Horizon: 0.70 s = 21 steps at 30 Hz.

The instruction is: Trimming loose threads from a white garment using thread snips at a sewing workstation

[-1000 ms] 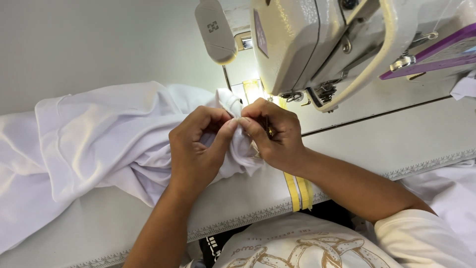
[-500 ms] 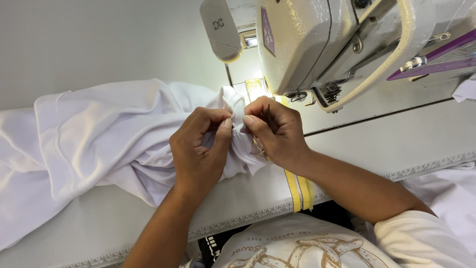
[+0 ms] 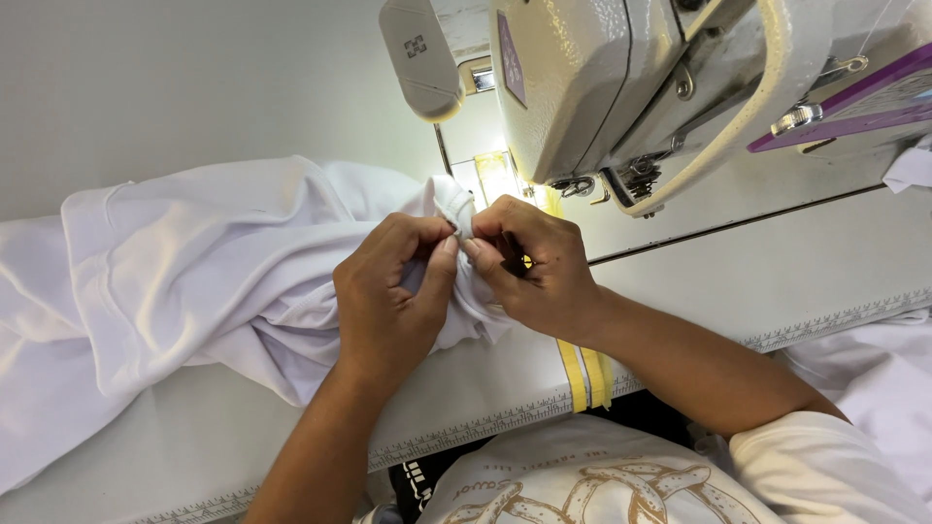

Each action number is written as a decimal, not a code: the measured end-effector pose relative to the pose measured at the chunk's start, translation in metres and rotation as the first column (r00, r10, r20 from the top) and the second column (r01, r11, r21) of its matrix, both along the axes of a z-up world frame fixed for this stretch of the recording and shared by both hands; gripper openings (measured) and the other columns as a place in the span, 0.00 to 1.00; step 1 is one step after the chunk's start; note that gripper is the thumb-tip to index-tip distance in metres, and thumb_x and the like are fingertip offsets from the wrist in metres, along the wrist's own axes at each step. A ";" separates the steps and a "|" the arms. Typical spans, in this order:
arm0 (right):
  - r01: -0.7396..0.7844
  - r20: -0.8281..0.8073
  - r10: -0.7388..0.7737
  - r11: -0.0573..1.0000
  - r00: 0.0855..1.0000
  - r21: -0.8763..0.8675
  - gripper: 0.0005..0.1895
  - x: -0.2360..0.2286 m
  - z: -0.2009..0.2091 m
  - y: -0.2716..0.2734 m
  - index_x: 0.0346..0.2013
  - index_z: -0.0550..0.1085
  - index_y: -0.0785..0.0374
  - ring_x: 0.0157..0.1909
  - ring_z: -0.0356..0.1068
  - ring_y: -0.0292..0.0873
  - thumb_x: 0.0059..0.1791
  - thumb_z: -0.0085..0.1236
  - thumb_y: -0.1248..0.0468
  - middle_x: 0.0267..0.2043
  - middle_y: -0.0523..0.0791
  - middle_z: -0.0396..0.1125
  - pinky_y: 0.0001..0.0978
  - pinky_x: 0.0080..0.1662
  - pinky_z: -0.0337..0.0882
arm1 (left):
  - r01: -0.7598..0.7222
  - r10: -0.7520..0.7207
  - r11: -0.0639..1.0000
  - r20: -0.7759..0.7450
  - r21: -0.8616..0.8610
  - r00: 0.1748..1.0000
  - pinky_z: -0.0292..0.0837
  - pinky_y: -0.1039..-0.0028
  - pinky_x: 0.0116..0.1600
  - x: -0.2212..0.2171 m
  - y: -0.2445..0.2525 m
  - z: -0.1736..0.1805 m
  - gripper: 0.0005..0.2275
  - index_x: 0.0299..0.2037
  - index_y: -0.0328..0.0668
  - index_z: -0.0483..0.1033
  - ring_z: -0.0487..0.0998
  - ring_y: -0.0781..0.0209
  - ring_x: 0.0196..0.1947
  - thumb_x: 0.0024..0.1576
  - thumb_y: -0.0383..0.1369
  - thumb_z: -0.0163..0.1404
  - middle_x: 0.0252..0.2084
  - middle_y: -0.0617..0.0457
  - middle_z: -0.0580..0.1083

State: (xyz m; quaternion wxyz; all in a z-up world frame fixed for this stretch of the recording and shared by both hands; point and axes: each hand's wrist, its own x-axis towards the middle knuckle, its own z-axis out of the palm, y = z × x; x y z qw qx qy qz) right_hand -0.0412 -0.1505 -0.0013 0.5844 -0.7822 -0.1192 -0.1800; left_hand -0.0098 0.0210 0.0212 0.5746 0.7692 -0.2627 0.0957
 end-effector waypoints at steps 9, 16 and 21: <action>0.011 -0.134 0.006 0.992 0.991 0.129 0.06 0.004 -0.007 0.001 0.32 0.76 0.64 0.21 0.57 0.32 0.53 0.55 0.70 0.16 0.42 0.59 0.23 0.27 0.60 | 0.056 -0.122 0.983 -0.391 -0.178 0.912 0.73 0.62 0.59 0.003 0.005 0.010 0.04 0.36 0.38 0.76 0.71 0.58 0.51 0.61 0.29 0.52 0.45 0.48 0.70; 0.039 -0.219 -0.020 0.996 0.976 0.082 0.06 0.005 -0.002 0.002 0.33 0.75 0.64 0.20 0.57 0.32 0.54 0.57 0.67 0.16 0.43 0.61 0.22 0.25 0.60 | 0.055 -0.210 0.947 -0.483 -0.316 0.850 0.75 0.72 0.49 0.007 0.006 -0.011 0.05 0.37 0.37 0.77 0.71 0.67 0.38 0.64 0.28 0.50 0.34 0.54 0.71; -0.240 -0.431 0.305 0.950 0.850 0.200 0.15 0.000 0.018 -0.029 0.42 0.71 0.63 0.33 0.64 0.37 0.49 0.61 0.57 0.32 0.45 0.64 0.29 0.37 0.67 | -0.030 -0.111 0.951 -0.430 -0.307 0.896 0.74 0.72 0.47 0.008 0.008 -0.007 0.04 0.37 0.36 0.76 0.71 0.66 0.37 0.64 0.27 0.50 0.33 0.52 0.71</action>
